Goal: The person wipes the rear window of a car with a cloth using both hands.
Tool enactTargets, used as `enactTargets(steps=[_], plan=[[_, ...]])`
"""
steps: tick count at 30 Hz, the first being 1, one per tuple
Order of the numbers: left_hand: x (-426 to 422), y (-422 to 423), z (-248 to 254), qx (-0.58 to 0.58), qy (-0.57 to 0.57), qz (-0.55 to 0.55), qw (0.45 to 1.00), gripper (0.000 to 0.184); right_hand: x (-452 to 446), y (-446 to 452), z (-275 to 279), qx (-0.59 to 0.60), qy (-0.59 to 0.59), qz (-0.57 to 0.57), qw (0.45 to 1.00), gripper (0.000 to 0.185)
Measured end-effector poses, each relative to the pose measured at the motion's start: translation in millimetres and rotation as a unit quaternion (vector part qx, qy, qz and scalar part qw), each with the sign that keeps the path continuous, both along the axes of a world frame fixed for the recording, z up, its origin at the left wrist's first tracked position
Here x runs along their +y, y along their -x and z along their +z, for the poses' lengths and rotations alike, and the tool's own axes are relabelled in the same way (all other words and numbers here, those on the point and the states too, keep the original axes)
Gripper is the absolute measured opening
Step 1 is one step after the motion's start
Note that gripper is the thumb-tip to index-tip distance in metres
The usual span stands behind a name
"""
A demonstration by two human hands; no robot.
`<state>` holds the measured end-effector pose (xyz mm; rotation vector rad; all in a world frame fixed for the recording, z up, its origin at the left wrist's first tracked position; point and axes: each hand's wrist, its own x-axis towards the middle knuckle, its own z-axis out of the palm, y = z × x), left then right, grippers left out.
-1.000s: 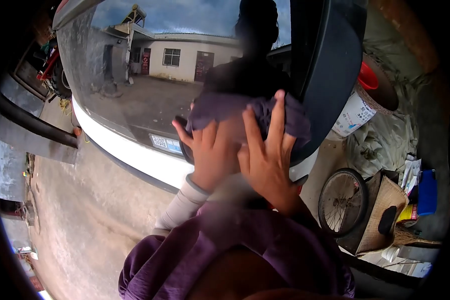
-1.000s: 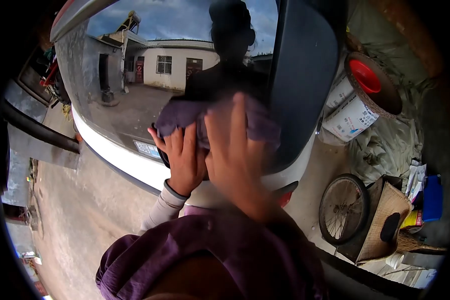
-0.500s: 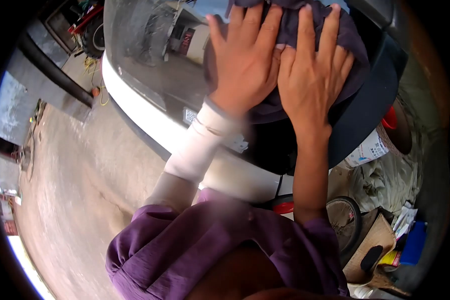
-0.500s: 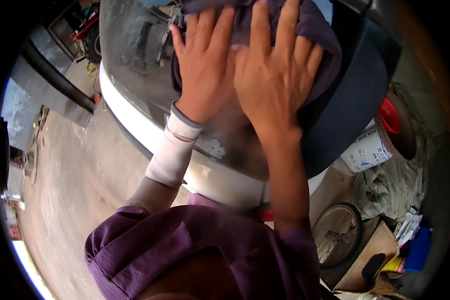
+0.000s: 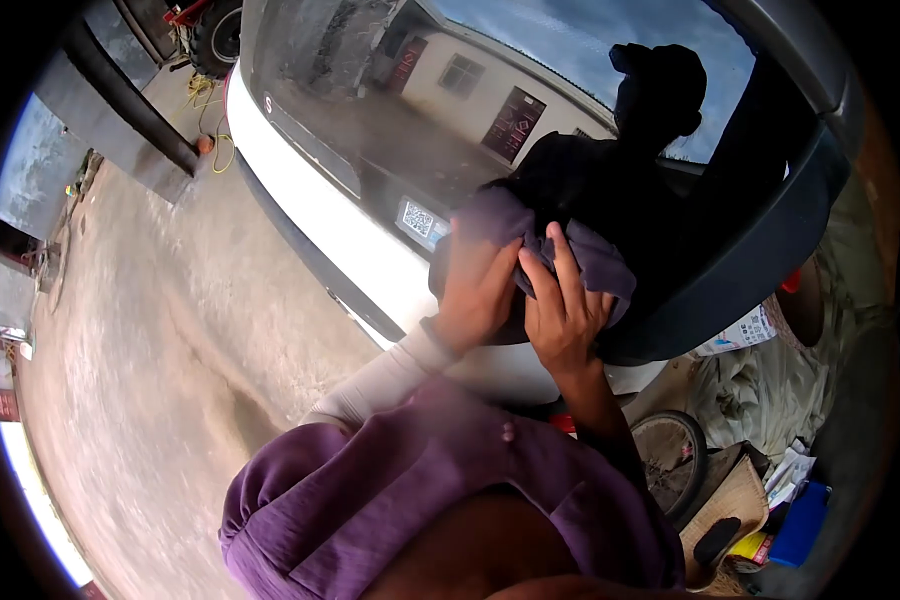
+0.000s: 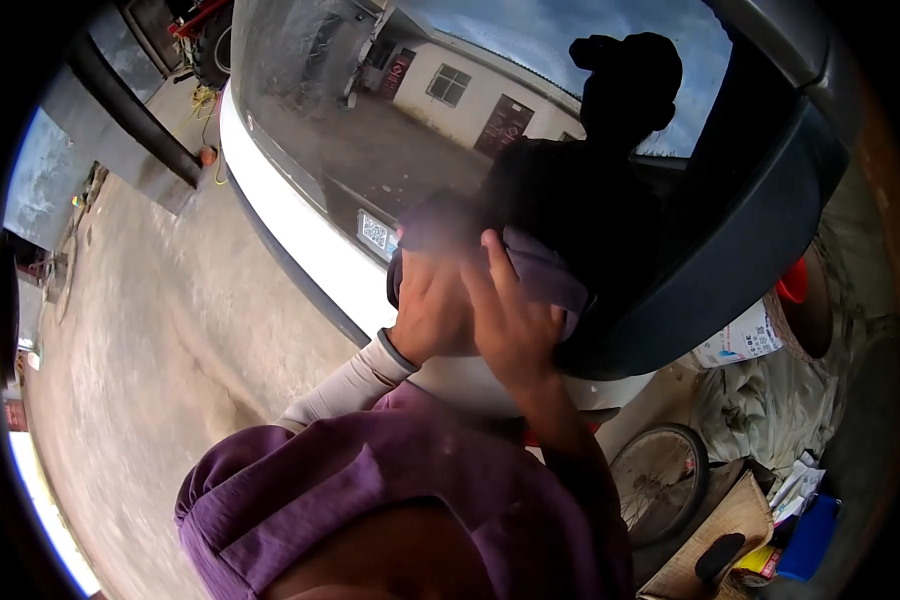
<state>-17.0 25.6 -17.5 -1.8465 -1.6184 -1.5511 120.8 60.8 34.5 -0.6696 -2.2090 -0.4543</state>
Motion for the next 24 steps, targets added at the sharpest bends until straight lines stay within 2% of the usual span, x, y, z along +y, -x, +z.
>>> enactTargets(steps=[2,4,6,10,12,13,14,16,17,18,21,22,24], plan=[[11,5,15,-0.007,-0.014,-0.001,1.000,0.041,3,3,9,-0.001,-0.004,-0.012,1.000,0.031],[20,12,52,-0.029,-0.094,0.010,0.995,0.041,13,14,37,-0.010,-0.023,-0.040,0.999,0.034],[42,22,87,-0.003,-0.120,-0.004,0.993,0.040,18,26,72,0.003,0.056,-0.087,0.995,0.037],[103,39,163,0.032,-0.300,-0.021,0.953,0.038,65,57,141,0.085,-0.104,-0.076,0.988,0.039],[117,52,194,0.034,-0.307,-0.003,0.951,0.039,108,76,159,0.129,-0.238,-0.028,0.962,0.029],[121,58,201,0.021,-0.315,-0.005,0.949,0.041,117,84,169,0.125,-0.245,-0.015,0.961,0.029],[125,65,204,0.009,-0.321,-0.007,0.947,0.043,114,87,176,0.100,-0.194,-0.011,0.976,0.035],[133,91,188,-0.014,-0.223,-0.059,0.973,0.052,99,97,187,0.049,-0.085,-0.007,0.995,0.048],[131,89,178,-0.016,-0.254,-0.007,0.967,0.049,87,101,190,0.017,-0.046,-0.015,0.999,0.042],[117,84,180,-0.020,-0.282,0.047,0.958,0.047,100,109,174,0.039,-0.167,0.023,0.985,0.033],[89,91,124,-0.058,-0.221,0.113,0.967,0.049,84,128,133,-0.009,-0.130,0.068,0.989,0.034],[77,93,104,-0.060,-0.198,0.140,0.968,0.049,76,133,118,-0.035,-0.078,0.064,0.994,0.033],[55,95,68,-0.103,-0.101,0.169,0.975,0.049,60,142,96,-0.101,-0.045,0.085,0.990,0.032]])
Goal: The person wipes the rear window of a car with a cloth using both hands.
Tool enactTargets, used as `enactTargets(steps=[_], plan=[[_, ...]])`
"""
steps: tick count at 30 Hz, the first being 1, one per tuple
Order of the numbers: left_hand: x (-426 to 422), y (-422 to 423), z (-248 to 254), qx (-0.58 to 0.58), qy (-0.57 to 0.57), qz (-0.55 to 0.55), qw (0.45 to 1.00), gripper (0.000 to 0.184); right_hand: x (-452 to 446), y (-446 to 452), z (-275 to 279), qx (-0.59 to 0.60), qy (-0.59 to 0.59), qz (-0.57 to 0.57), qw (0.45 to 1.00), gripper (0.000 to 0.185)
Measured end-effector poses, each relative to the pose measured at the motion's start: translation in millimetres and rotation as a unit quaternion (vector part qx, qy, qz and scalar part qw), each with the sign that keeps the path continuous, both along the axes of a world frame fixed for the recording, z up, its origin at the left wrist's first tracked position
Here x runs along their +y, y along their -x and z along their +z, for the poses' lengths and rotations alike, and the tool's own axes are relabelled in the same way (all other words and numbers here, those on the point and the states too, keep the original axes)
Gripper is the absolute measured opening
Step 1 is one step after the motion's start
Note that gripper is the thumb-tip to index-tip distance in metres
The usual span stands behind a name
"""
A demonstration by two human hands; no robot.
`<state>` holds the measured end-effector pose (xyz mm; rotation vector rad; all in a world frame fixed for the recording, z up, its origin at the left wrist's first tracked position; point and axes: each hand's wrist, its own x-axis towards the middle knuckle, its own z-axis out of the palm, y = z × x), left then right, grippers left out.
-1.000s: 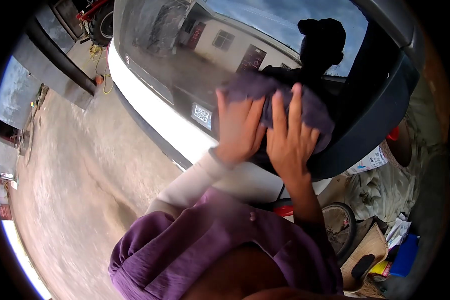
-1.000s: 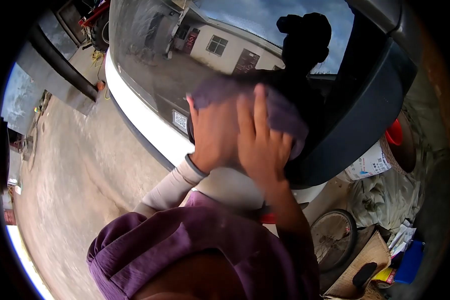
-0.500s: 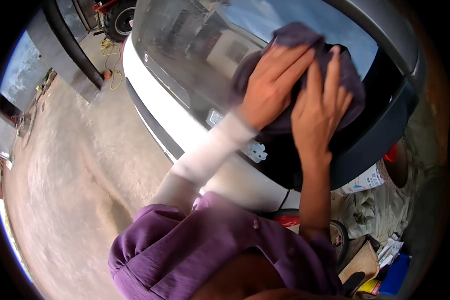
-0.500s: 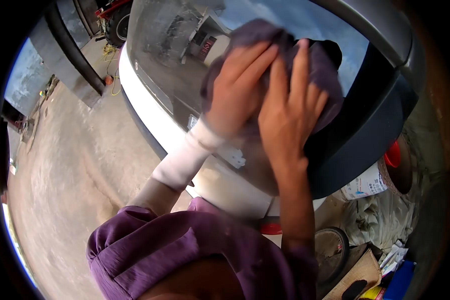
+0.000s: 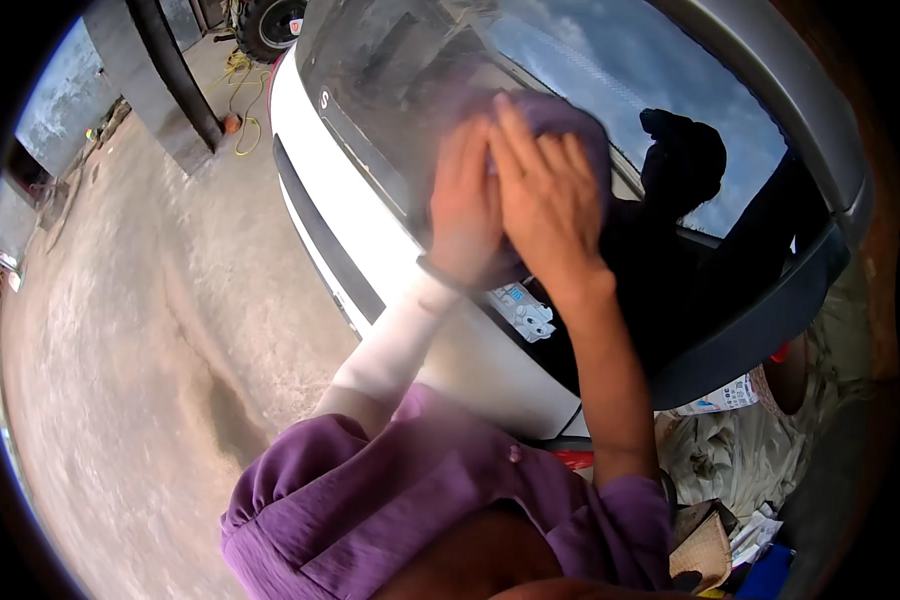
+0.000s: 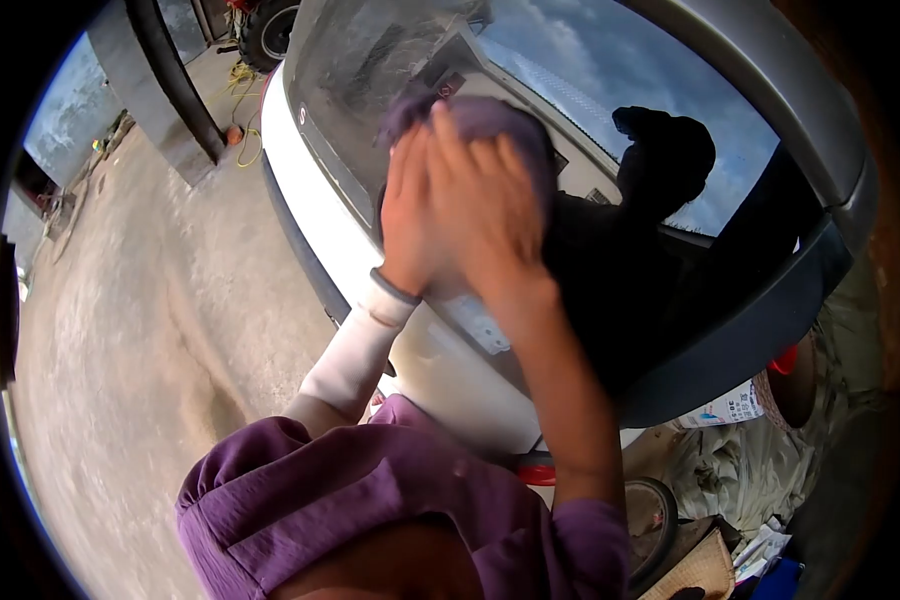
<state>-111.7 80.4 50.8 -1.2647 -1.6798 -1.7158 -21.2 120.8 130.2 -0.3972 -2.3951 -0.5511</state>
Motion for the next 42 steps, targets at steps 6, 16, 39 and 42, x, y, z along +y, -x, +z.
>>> enactTargets(steps=[6,16,39,42], plan=[[-65,-14,-63,-0.041,0.085,-0.006,0.995,0.054,-21,15,-67,-0.023,0.026,0.119,0.992,0.042],[-56,-12,-43,-0.087,0.061,-0.042,0.993,0.045,-8,7,-47,-0.037,-0.059,0.105,0.992,0.032],[7,-112,30,0.240,-0.037,-0.247,0.938,0.038,-28,-183,-32,0.207,0.039,-0.179,0.961,0.048],[-20,-113,3,0.238,-0.020,-0.283,0.929,0.038,-55,-189,-89,0.210,0.100,-0.144,0.962,0.036]])
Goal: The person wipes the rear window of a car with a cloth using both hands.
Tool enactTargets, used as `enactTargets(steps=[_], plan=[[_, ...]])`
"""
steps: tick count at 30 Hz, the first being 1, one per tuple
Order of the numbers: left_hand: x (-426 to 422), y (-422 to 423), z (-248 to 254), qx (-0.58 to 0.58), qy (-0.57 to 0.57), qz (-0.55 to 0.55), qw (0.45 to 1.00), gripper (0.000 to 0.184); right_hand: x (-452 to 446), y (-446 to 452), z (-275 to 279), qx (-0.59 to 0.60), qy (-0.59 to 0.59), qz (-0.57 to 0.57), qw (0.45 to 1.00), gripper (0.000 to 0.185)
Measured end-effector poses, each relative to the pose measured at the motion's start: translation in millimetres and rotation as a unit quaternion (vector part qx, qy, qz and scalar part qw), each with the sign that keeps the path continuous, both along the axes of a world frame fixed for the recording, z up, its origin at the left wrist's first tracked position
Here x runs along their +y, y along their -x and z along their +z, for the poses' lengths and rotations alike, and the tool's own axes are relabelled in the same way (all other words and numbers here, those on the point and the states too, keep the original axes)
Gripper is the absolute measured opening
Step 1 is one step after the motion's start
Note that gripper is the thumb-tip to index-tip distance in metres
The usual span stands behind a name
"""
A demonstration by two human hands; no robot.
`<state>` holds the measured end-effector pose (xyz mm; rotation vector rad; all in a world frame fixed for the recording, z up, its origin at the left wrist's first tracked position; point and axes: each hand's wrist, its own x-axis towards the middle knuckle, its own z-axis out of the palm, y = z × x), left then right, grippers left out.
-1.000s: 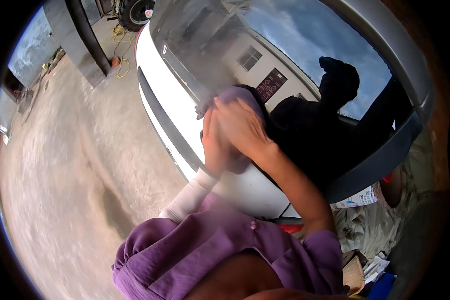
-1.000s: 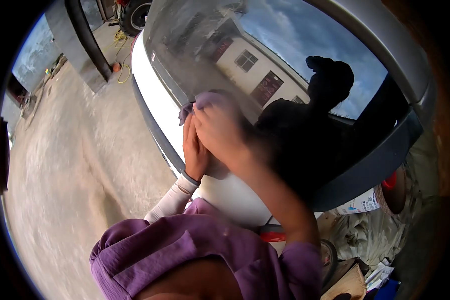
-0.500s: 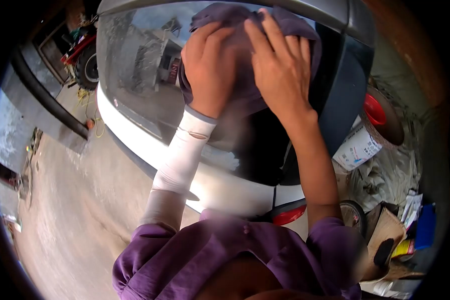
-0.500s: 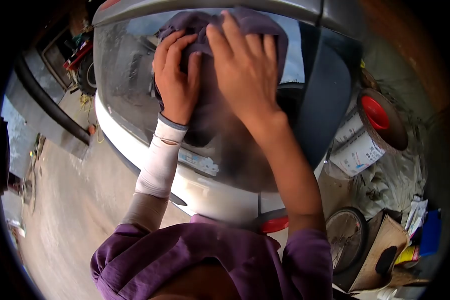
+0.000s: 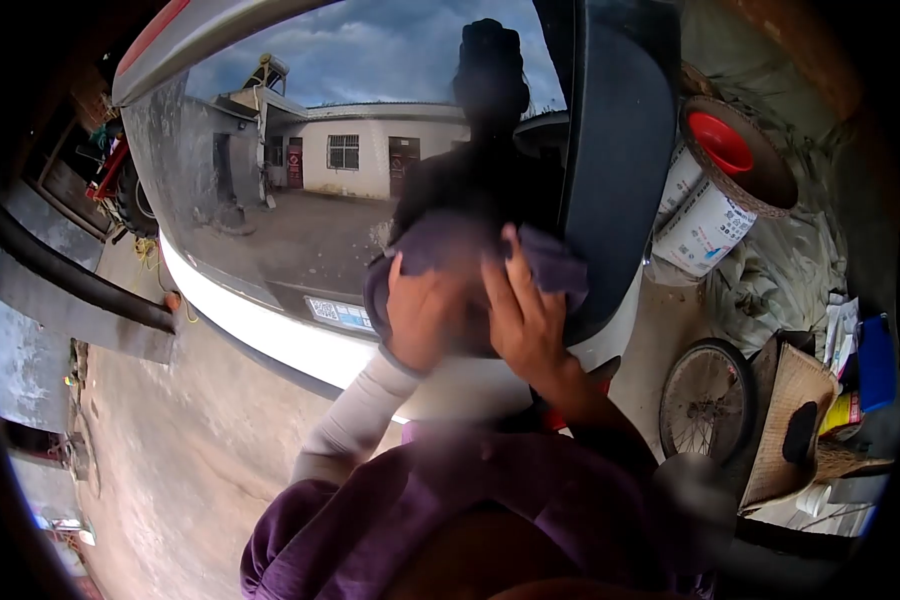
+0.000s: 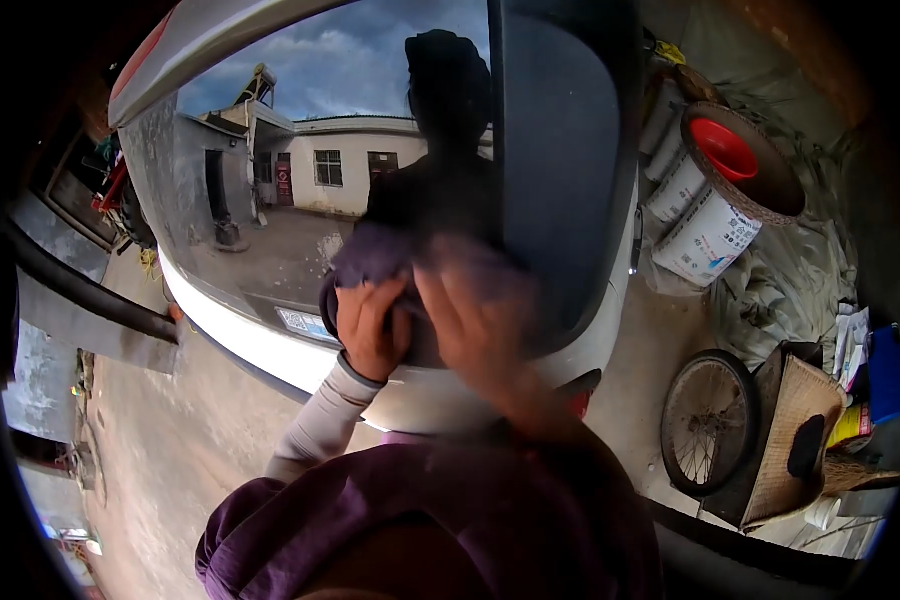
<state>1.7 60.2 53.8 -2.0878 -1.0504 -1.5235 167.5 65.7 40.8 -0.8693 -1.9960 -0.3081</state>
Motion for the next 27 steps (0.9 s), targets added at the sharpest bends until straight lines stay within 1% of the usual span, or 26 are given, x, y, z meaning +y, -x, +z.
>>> enactTargets(steps=[2,3,6,7,8,9,10,11,12,13,14,16,19,22,23,24,26,27], plan=[[-11,-1,-5,-0.009,0.013,-0.018,1.000,0.036,-5,0,-14,-0.016,-0.051,-0.011,0.999,0.032],[-12,-1,-7,-0.044,0.013,-0.035,0.998,0.035,-7,2,-11,0.000,-0.055,-0.017,0.998,0.029],[-9,3,15,-0.003,-0.029,-0.007,1.000,0.032,4,8,-12,0.142,-0.070,0.093,0.983,0.028],[-9,3,28,0.009,-0.039,0.003,0.999,0.032,5,5,-11,0.093,-0.055,0.084,0.991,0.028],[0,5,42,0.005,-0.028,-0.034,0.999,0.033,2,2,-4,0.056,-0.041,0.058,0.996,0.031],[12,5,47,0.008,-0.061,-0.030,0.998,0.034,7,3,12,0.049,-0.032,0.040,0.997,0.031],[20,5,54,-0.005,-0.065,-0.021,0.998,0.036,13,4,30,0.042,-0.021,0.022,0.999,0.032],[29,5,62,-0.018,-0.069,-0.013,0.997,0.038,20,6,47,0.032,-0.024,0.003,0.999,0.035],[33,4,84,-0.009,-0.096,0.003,0.995,0.042,27,9,63,0.022,-0.026,-0.016,0.999,0.038],[40,6,95,-0.004,-0.065,-0.022,0.998,0.035,34,12,77,0.007,-0.047,-0.019,0.999,0.044],[55,6,104,-0.011,-0.099,-0.017,0.995,0.039,37,19,93,0.016,-0.035,-0.017,0.999,0.046],[54,9,127,-0.006,-0.080,0.007,0.997,0.042,51,28,116,-0.010,-0.085,-0.037,0.996,0.046],[77,29,142,0.025,-0.162,0.020,0.986,0.044,61,46,135,-0.018,-0.083,-0.039,0.996,0.048],[76,49,147,0.008,-0.139,0.096,0.986,0.046,73,67,150,-0.085,-0.156,-0.075,0.981,0.052],[85,60,143,0.004,-0.135,0.105,0.985,0.047,72,75,158,-0.082,-0.152,-0.057,0.983,0.046],[88,67,141,-0.007,-0.125,0.131,0.983,0.047,74,81,164,-0.089,-0.155,-0.032,0.983,0.047],[90,80,139,-0.029,-0.107,0.181,0.977,0.046,73,94,175,-0.115,-0.118,-0.003,0.986,0.047],[91,87,138,-0.037,-0.117,0.181,0.976,0.046,77,101,177,-0.128,-0.142,-0.002,0.982,0.047]])
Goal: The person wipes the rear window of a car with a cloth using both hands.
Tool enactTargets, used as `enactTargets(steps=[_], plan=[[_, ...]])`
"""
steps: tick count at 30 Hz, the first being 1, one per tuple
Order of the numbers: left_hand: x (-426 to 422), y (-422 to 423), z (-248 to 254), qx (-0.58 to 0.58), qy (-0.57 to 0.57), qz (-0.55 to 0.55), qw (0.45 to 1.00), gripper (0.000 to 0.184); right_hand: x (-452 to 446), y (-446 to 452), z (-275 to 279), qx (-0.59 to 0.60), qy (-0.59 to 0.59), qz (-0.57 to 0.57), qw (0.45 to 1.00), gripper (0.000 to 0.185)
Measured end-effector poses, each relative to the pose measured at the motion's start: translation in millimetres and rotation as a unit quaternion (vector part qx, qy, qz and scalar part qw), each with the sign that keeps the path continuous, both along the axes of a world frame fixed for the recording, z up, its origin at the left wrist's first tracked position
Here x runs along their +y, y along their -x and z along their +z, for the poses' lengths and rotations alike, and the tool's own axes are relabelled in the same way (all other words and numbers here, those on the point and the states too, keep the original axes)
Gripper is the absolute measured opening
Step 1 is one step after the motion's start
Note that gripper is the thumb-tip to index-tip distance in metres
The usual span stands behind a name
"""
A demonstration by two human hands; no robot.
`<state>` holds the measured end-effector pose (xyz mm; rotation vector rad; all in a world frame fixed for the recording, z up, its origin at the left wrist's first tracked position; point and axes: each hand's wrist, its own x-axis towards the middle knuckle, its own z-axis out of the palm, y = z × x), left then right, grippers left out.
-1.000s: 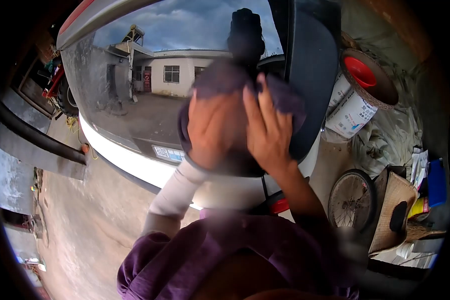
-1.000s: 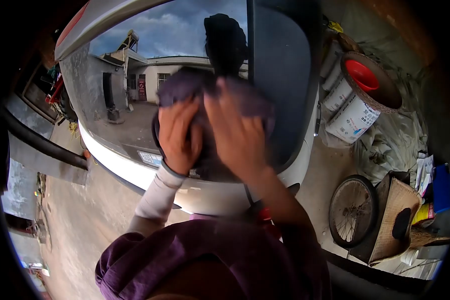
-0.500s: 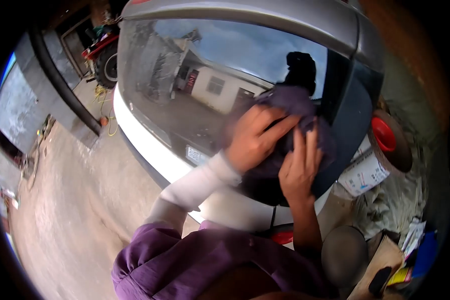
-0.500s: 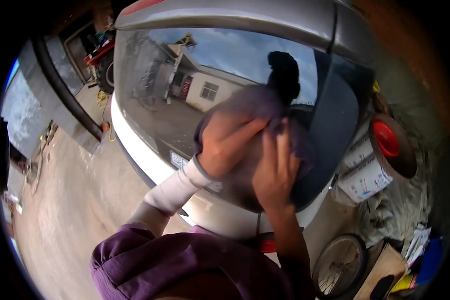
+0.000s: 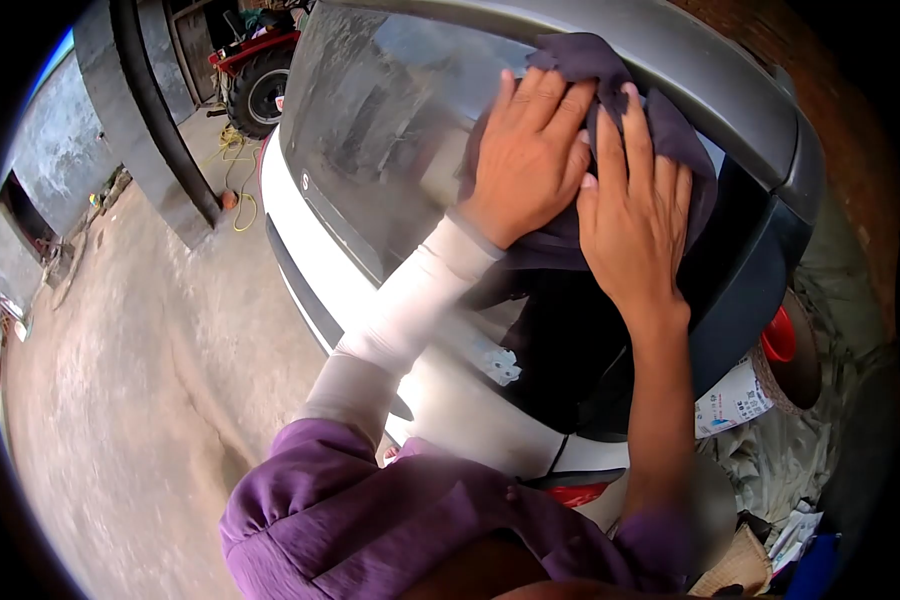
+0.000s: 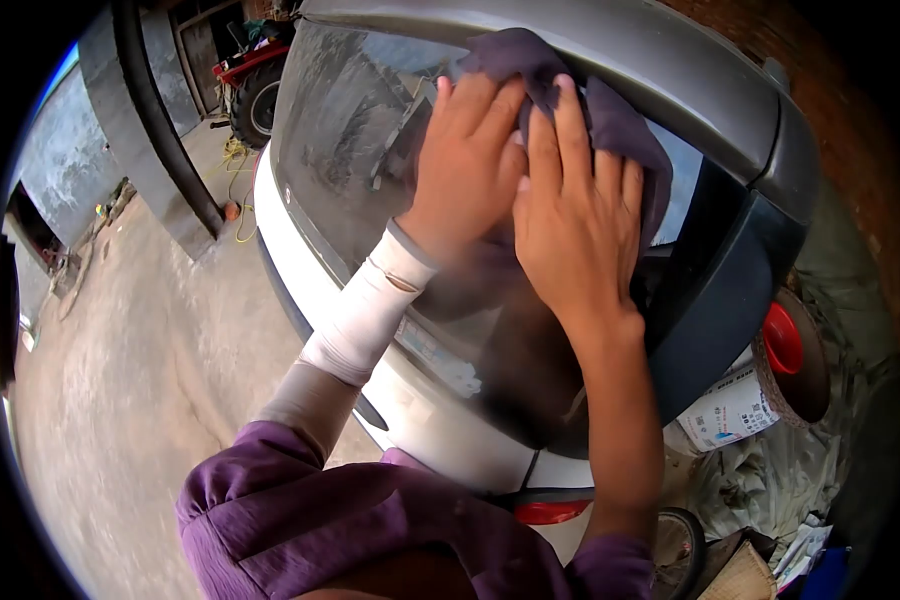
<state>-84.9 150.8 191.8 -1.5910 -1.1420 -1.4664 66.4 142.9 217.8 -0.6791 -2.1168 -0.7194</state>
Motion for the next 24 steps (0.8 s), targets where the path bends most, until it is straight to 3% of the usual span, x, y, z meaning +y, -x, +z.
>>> enactTargets(steps=[7,10,13,17,18,19,22,24], plan=[[-8,27,-44,-0.075,-0.019,0.059,0.995,0.046,4,37,-10,-0.056,-0.074,0.064,0.994,0.038],[-33,24,-82,-0.127,0.033,0.093,0.987,0.040,-4,45,-41,-0.083,0.013,0.117,0.990,0.043],[-63,18,-124,-0.169,0.104,0.088,0.976,0.045,-21,49,-75,-0.156,-0.023,0.097,0.983,0.036],[-93,8,-163,-0.211,0.190,0.050,0.958,0.045,-39,48,-127,-0.154,0.020,0.106,0.982,0.045],[-104,-4,-141,-0.171,0.200,0.056,0.963,0.043,-39,44,-125,-0.155,0.015,0.114,0.981,0.045],[-100,-7,-136,-0.165,0.132,0.071,0.975,0.042,-39,39,-122,-0.155,0.011,0.124,0.980,0.045],[-79,6,-135,-0.157,0.117,0.072,0.978,0.041,-32,34,-102,-0.134,-0.039,0.095,0.986,0.042],[-56,15,-113,-0.130,0.083,0.043,0.987,0.042,-23,32,-73,-0.095,-0.012,0.096,0.991,0.038]])
